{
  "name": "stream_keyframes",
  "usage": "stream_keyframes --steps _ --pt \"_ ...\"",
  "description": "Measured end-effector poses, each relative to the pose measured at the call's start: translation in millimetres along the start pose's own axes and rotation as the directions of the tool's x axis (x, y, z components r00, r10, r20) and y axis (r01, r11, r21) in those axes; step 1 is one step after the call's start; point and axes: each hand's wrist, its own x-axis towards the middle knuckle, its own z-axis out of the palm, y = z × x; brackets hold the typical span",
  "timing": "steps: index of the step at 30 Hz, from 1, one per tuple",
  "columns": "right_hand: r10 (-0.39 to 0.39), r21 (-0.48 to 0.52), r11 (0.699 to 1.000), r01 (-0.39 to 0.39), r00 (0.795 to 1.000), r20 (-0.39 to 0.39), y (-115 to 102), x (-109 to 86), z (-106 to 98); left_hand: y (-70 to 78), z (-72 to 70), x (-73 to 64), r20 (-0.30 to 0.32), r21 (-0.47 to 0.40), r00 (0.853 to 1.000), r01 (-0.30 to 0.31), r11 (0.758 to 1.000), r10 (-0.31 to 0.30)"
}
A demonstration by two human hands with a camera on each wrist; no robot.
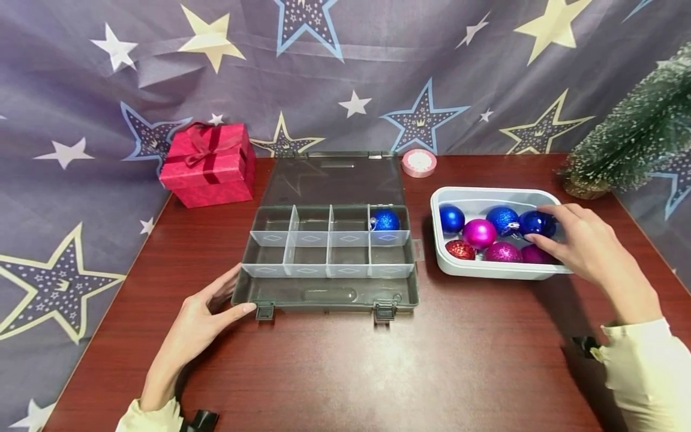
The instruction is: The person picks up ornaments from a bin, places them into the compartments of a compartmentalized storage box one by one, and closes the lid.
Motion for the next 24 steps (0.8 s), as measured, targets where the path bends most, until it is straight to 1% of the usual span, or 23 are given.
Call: stream_keyframes --steps 3,7,16,24 --pt "0.022 0.039 0.999 -0.023 1.0 0.011 -2.1 -0.2 -1.9 -0.3 -0.1 0.3 0.001 0.008 1.0 0.004 1.0 -0.004" --pt "0.033 0.105 0.994 -0.032 0.999 -0.007 -7.2 1.3 -3.8 -1.3 -0.9 0.8 0.004 0.025 1.0 0.01 1.0 -0.01" --pt "0.03 0.215 0.976 -0.017 0.998 -0.06 -28.0 12.0 -6.3 -2.9 -0.6 2.6 0.003 0.033 1.0 0.011 0.999 -0.011" --pt "0.031 0.279 0.96 -0.009 0.997 -0.076 -45.3 26.0 -2.1 -3.0 -0.5 1.8 0.002 0.009 1.0 0.002 1.0 -0.002"
